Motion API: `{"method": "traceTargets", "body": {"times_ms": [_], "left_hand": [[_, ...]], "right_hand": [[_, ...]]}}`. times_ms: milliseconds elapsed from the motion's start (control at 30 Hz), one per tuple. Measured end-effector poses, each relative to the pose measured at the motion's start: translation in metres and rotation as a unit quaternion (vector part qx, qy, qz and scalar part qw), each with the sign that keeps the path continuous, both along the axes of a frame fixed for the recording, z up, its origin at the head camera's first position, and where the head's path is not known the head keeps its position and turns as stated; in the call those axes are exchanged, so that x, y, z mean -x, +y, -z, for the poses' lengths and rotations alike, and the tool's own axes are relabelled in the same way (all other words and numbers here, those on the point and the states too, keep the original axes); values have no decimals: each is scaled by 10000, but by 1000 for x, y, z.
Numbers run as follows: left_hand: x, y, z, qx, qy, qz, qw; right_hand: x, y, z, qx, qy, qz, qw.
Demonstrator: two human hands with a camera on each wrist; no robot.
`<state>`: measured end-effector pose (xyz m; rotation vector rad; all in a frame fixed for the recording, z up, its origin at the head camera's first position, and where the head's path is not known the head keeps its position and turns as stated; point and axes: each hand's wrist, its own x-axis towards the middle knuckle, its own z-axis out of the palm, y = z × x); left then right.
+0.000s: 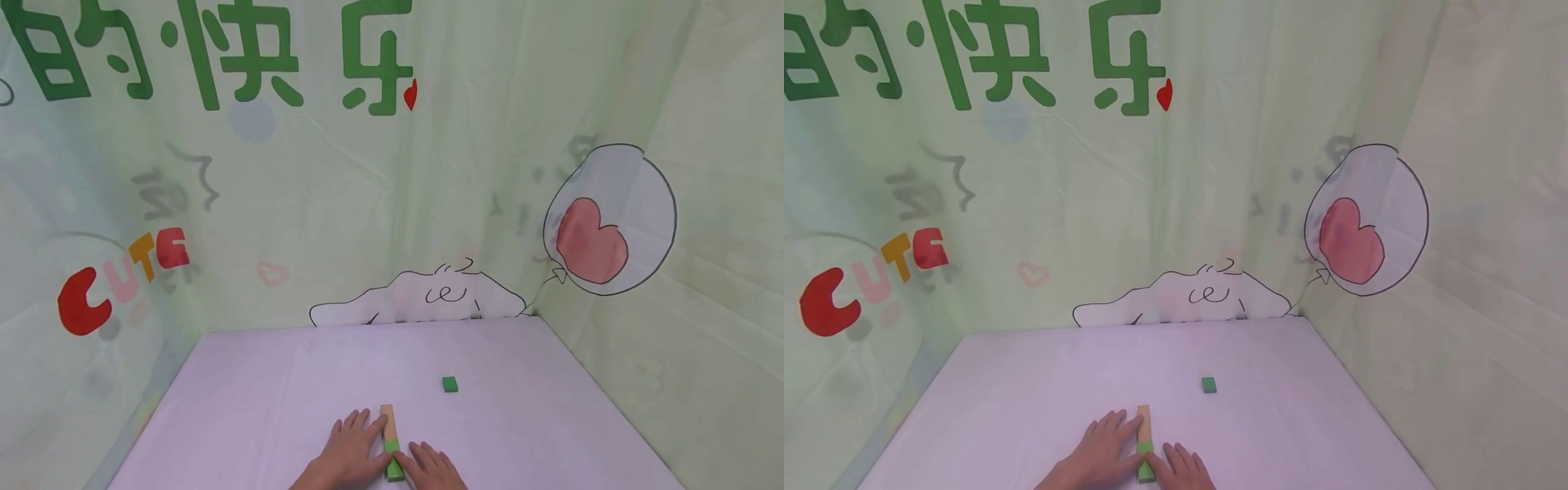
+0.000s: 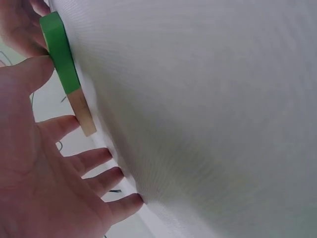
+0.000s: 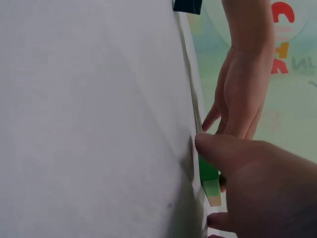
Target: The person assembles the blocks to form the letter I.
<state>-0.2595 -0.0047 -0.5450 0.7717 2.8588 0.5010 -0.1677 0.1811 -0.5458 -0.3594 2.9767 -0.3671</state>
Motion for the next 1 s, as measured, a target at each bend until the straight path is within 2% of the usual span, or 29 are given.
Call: {"method": "traceTargets", "body": {"times_ms": [100, 233, 333, 467, 567, 667, 867, 933, 1000], "left_hand": [[0, 0, 1, -84, -35, -13, 10000], [0, -2, 1, -48, -256, -84, 9996], [1, -3, 2, 40, -180, -40, 9998], [2, -3, 2, 90, -45, 18, 9999], [2, -1, 1, 120, -72, -7, 9999], [3, 1, -2, 137, -165, -66, 9997], [4, 3, -4, 158, -266, -164, 9994], [4, 2, -4, 140, -268, -161, 9994], [3, 2, -2, 136, -257, -138, 9995]], "right_hand": [[8, 0, -5, 8, -151, 36, 9999], [6, 2, -11, 477, -329, 570, 9967], [8, 6, -15, 894, -418, 903, 9910], [19, 14, -14, 1100, -269, 874, 9897], [34, 22, -9, 1176, 141, 837, 9894], [50, 29, -3, 1135, 721, 1092, 9849], [72, 45, 4, 1208, 1778, 1711, 9615], [77, 51, 5, 1332, 2044, 1759, 9537], [82, 56, 5, 1458, 2113, 1838, 9488]]}}
